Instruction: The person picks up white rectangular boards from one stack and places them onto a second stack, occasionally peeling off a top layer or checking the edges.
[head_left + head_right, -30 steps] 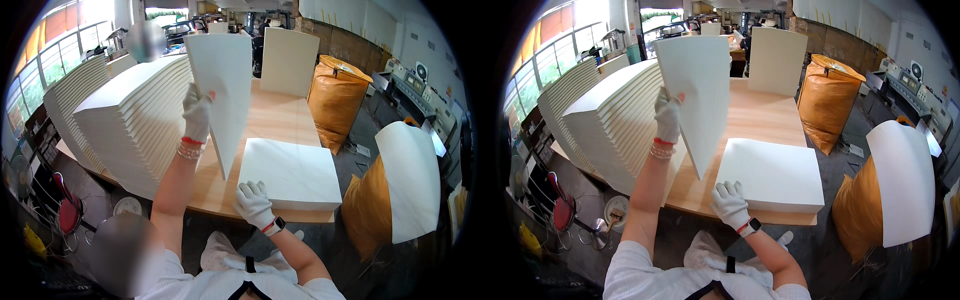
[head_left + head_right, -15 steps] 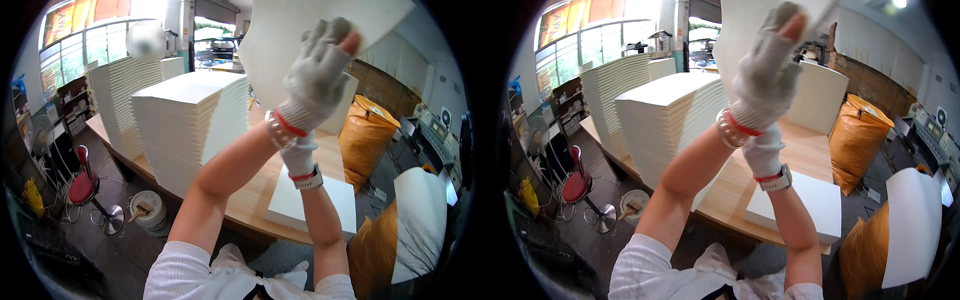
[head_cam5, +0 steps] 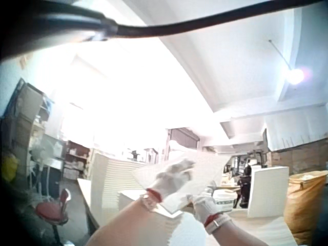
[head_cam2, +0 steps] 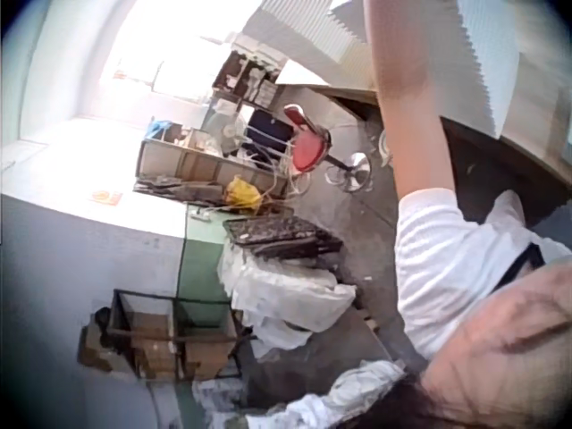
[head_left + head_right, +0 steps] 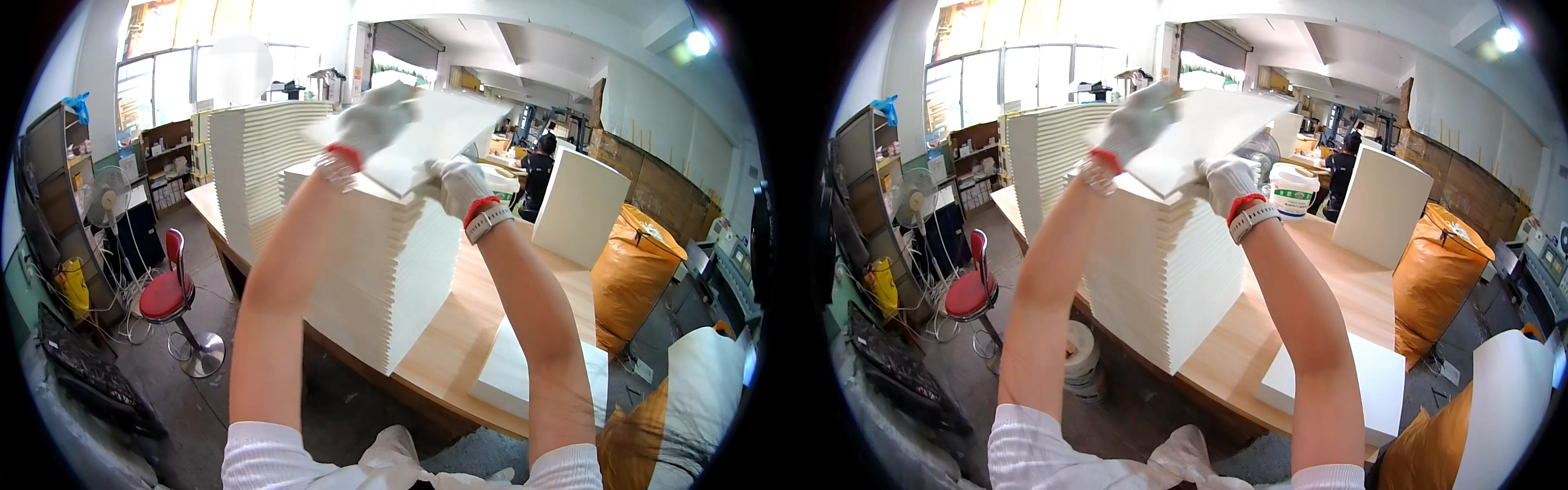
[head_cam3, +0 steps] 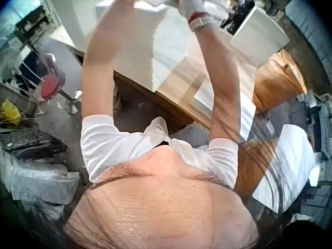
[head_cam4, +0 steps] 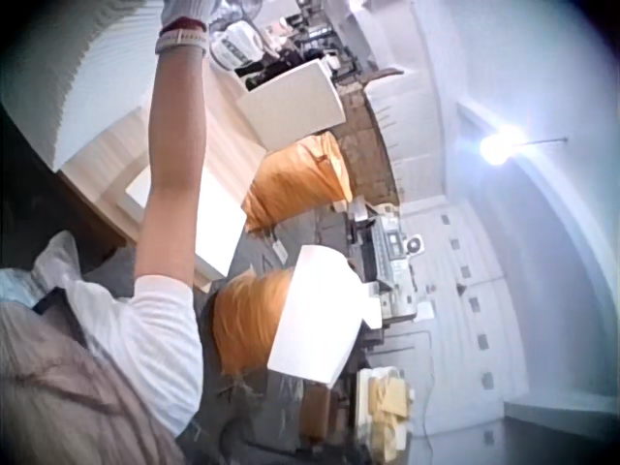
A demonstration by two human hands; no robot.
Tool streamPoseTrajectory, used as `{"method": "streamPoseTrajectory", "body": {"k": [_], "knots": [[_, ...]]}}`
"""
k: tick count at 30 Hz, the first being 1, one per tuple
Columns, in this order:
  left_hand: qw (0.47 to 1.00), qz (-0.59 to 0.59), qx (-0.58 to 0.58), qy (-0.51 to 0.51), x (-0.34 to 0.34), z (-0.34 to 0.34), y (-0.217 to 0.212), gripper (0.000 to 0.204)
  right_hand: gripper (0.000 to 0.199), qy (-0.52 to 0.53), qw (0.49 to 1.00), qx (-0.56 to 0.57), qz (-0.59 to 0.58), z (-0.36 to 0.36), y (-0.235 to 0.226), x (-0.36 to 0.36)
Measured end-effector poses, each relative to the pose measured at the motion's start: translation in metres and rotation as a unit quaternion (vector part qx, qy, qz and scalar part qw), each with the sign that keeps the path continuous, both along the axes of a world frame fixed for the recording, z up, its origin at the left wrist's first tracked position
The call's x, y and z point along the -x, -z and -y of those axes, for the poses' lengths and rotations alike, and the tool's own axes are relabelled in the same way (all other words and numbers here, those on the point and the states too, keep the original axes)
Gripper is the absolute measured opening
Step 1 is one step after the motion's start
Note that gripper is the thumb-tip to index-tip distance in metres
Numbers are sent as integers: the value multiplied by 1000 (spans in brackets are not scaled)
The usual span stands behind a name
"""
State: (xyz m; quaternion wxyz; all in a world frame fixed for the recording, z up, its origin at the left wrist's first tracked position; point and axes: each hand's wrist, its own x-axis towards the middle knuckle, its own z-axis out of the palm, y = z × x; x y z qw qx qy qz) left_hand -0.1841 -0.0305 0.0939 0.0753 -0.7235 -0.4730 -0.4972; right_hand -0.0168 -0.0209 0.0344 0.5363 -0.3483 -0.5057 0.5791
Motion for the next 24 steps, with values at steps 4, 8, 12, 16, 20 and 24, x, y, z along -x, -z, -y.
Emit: {"method": "streamPoseTrajectory", "body": {"k": [4, 8, 12, 16, 20, 24], "knots": [[963, -47, 91, -249, 141, 0, 42, 41, 40, 18, 944, -26, 329, 4, -15, 7], [963, 40, 202, -174, 196, 0, 87, 38, 52, 111, 778, -314, 533, 10, 2, -1], [955, 201, 205, 71, 243, -14, 114, 41, 67, 73, 687, -377, 617, 70, -6, 13], [944, 262, 147, 134, 235, -17, 127, 35, 52, 87, 674, -397, 617, 66, 6, 18], [943, 281, 132, 120, 261, -31, 136, 31, 35, 95, 651, -421, 625, 79, 6, 26], [943, 291, 138, 83, 255, -20, 131, 26, 25, 86, 535, -526, 656, 66, 22, 23]]}}
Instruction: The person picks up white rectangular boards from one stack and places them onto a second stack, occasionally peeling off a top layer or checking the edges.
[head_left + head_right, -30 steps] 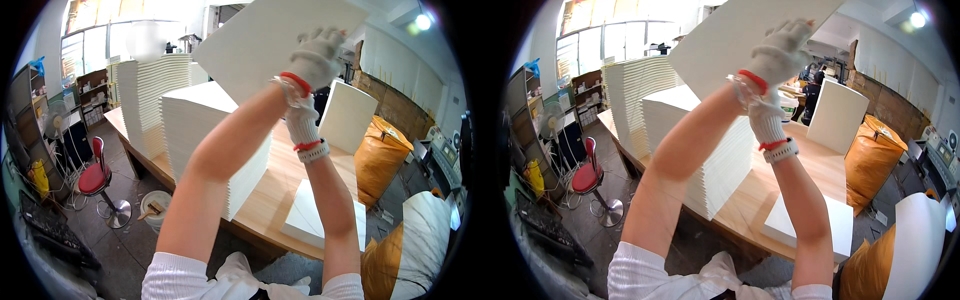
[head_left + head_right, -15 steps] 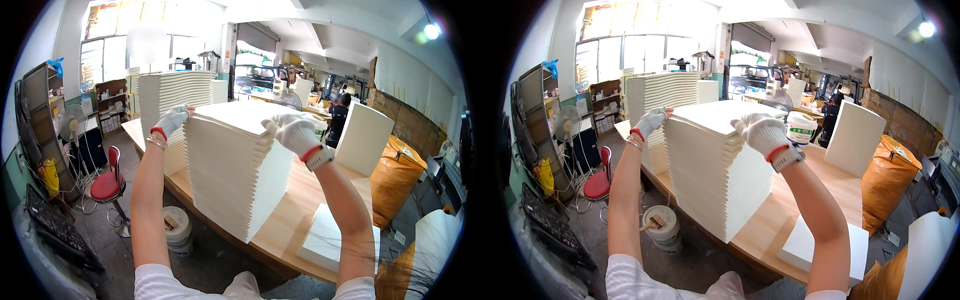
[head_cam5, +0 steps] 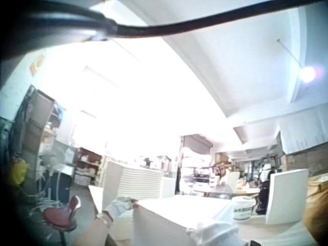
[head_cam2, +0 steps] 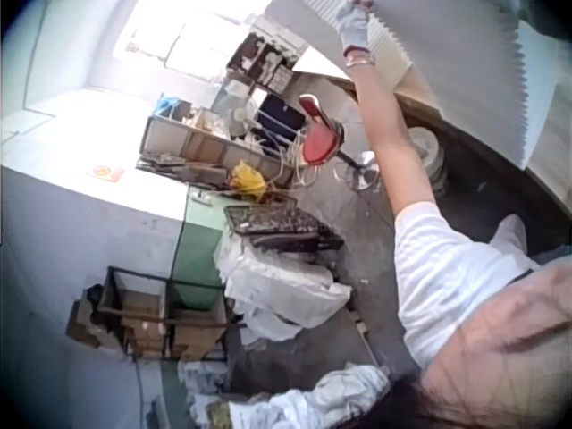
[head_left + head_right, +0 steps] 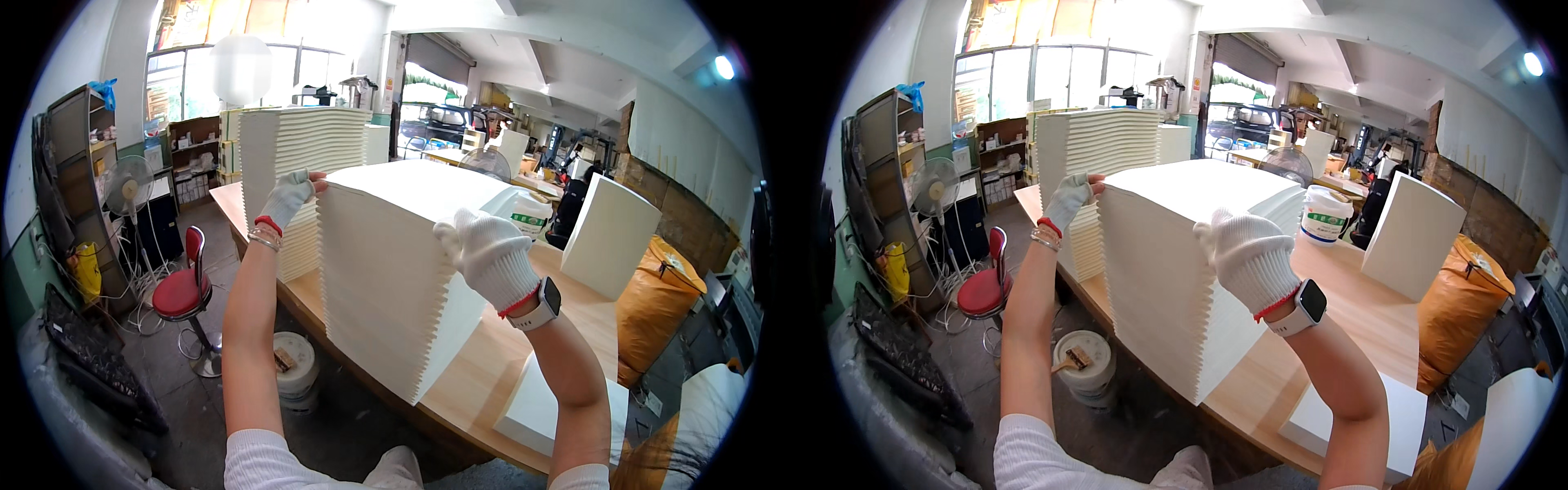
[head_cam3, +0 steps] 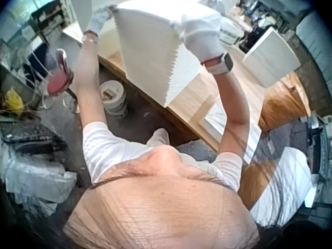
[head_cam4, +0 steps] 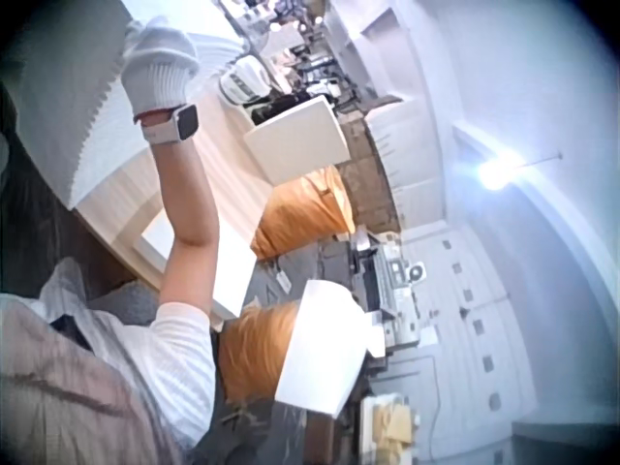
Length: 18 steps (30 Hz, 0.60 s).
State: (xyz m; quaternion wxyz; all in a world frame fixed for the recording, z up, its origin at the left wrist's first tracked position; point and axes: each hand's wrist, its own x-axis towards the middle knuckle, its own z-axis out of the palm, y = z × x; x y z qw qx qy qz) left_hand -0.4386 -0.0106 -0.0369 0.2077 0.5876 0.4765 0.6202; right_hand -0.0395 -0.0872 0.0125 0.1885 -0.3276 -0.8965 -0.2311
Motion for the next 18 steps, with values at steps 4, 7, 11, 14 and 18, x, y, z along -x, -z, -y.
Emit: {"method": "streamPoseTrajectory", "body": {"k": [4, 7, 11, 14, 18], "knots": [[998, 41, 55, 13, -7, 0, -2, 27, 23, 33, 991, -126, 27, -26, 26, -5], [991, 110, 24, 76, -5, -3, 5, 29, 24, 50, 988, -145, 25, -30, 31, -4], [974, 185, -40, 126, 3, -7, 18, 35, 28, -62, 992, -61, -92, 2, 17, -13], [959, 258, -111, 48, -28, 5, 31, 33, 32, -217, 914, 68, -337, 5, 46, -53], [930, 204, -241, -186, -47, 33, 57, 29, 20, -108, 921, 131, -350, 26, 124, -148]]}}
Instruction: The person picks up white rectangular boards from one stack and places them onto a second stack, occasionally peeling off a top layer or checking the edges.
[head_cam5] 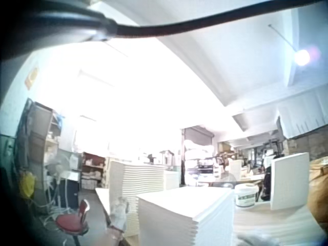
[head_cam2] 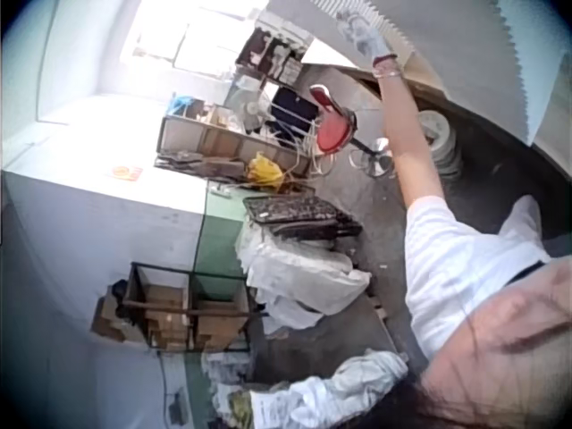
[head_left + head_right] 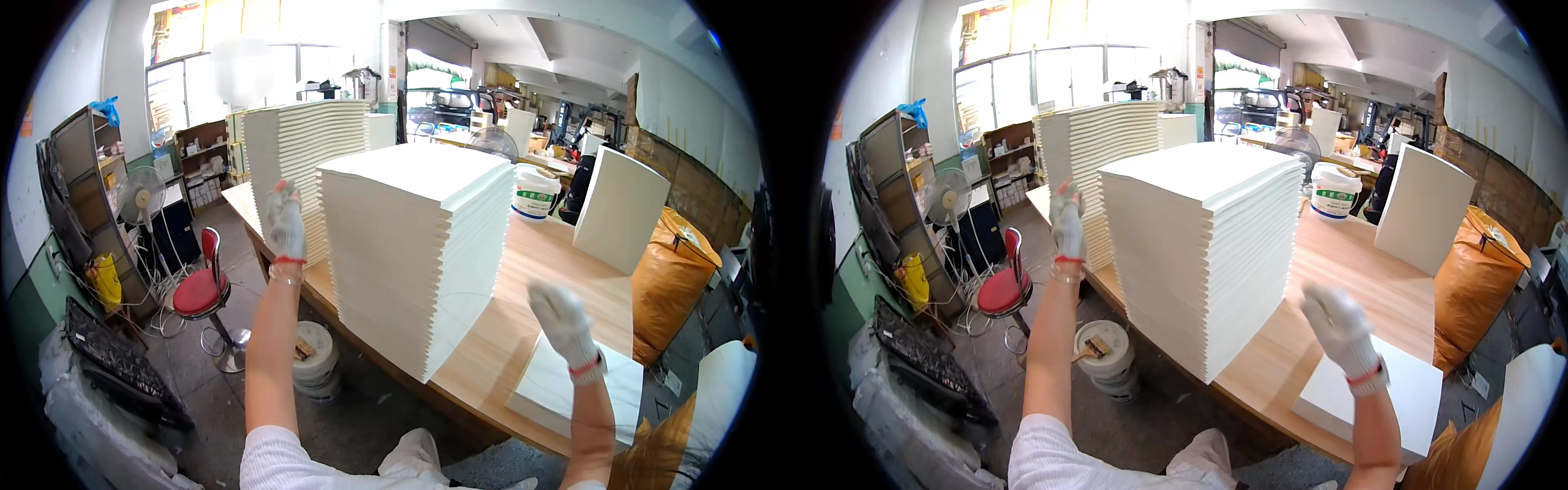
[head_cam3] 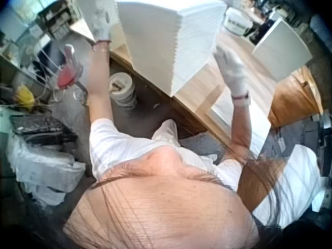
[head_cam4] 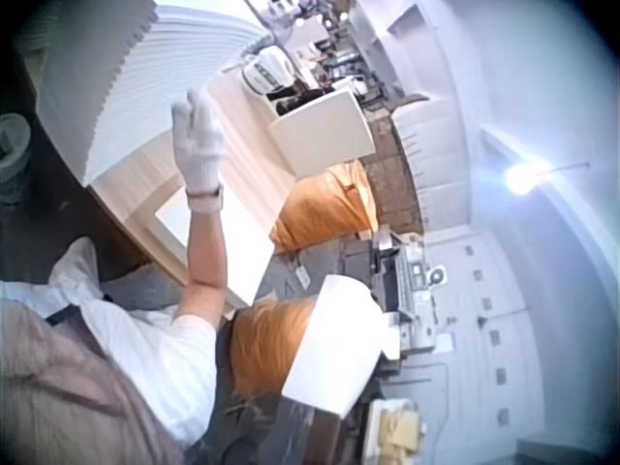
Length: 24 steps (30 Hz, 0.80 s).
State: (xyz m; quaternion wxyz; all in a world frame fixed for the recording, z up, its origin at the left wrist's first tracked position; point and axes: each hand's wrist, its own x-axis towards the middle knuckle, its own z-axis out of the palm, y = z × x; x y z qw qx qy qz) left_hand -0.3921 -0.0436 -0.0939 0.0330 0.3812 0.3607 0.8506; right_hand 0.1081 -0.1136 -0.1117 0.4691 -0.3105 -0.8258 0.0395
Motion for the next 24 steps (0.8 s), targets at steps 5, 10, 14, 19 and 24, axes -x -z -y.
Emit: {"method": "streamPoseTrajectory", "body": {"k": [5, 10, 14, 19, 24], "knots": [[972, -200, -124, -11, -121, 59, 39, 27, 20, 306, 944, 124, -17, 64, 142, -183], [757, -581, -205, 217, -286, 95, 58, 19, 20, 533, 841, 81, 53, 167, 224, -280], [600, -663, -143, 424, -435, 99, 94, 20, 34, 639, 761, 90, -66, 197, 279, -329], [472, -725, -19, 501, -575, 70, 158, 14, 33, 588, 795, 137, 63, 196, 235, -311], [483, -737, -48, 470, -623, 66, 172, 8, 28, 519, 853, 33, 32, 175, 149, -275]]}}
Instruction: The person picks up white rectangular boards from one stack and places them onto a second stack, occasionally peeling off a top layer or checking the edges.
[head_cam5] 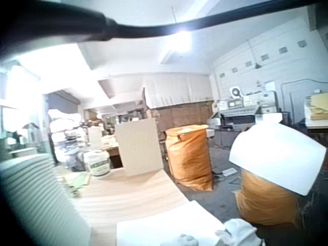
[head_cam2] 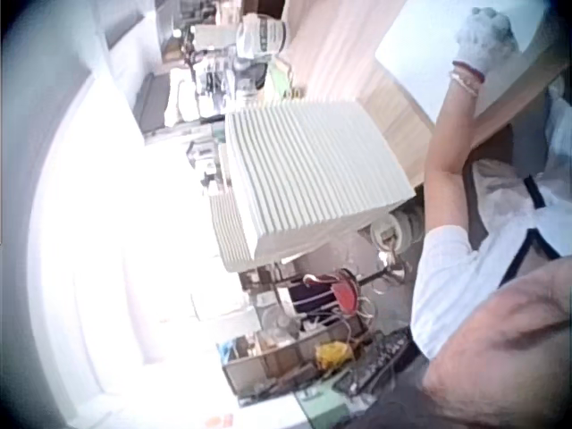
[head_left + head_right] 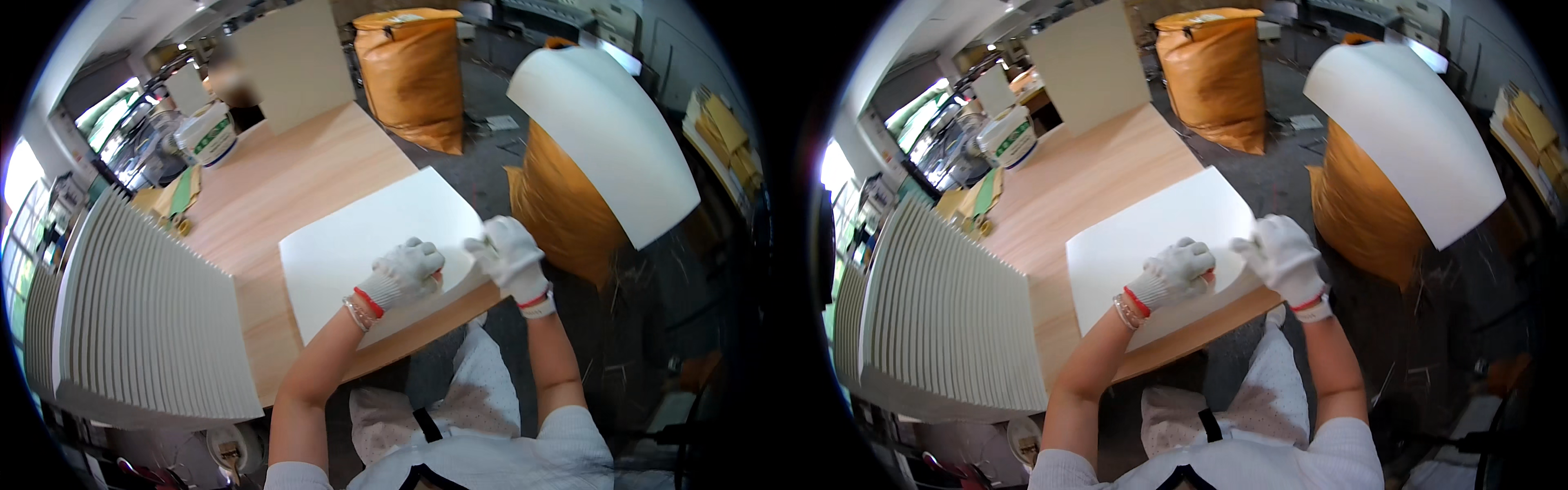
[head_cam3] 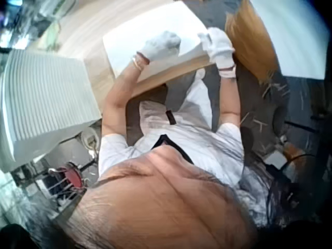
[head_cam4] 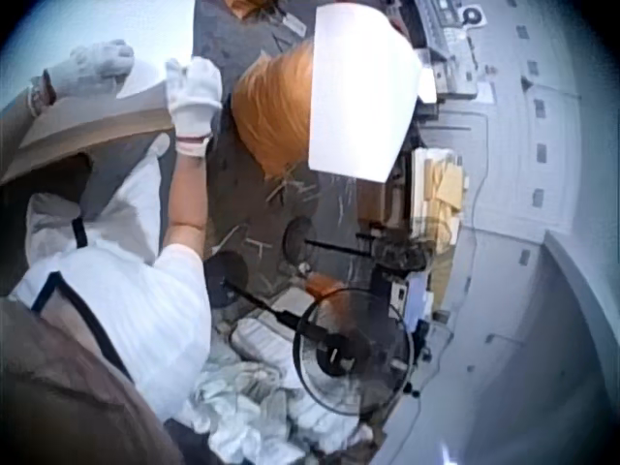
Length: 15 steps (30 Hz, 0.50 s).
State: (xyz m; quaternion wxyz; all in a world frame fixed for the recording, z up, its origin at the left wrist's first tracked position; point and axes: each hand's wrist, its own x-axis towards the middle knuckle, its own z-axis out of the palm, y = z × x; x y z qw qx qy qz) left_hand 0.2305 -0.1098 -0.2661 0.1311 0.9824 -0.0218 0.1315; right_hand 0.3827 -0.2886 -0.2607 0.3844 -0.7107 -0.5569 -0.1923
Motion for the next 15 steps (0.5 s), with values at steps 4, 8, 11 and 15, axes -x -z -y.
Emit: {"method": "streamPoseTrajectory", "body": {"k": [4, 8, 11, 15], "knots": [[995, 72, 56, 31, -3, 2, 5, 6, 37, -38, 998, -18, 39, -26, 7, -17], [983, 64, 166, 48, 2, -1, 1, 8, 34, -13, 999, -30, -41, -29, -8, -4], [965, 15, 261, 26, 3, 1, -4, 11, 14, 10, 996, -51, 68, -31, 7, -13], [952, -18, 305, 13, 9, -2, -10, 19, 25, 29, 994, -73, 79, -31, 20, -17]]}}
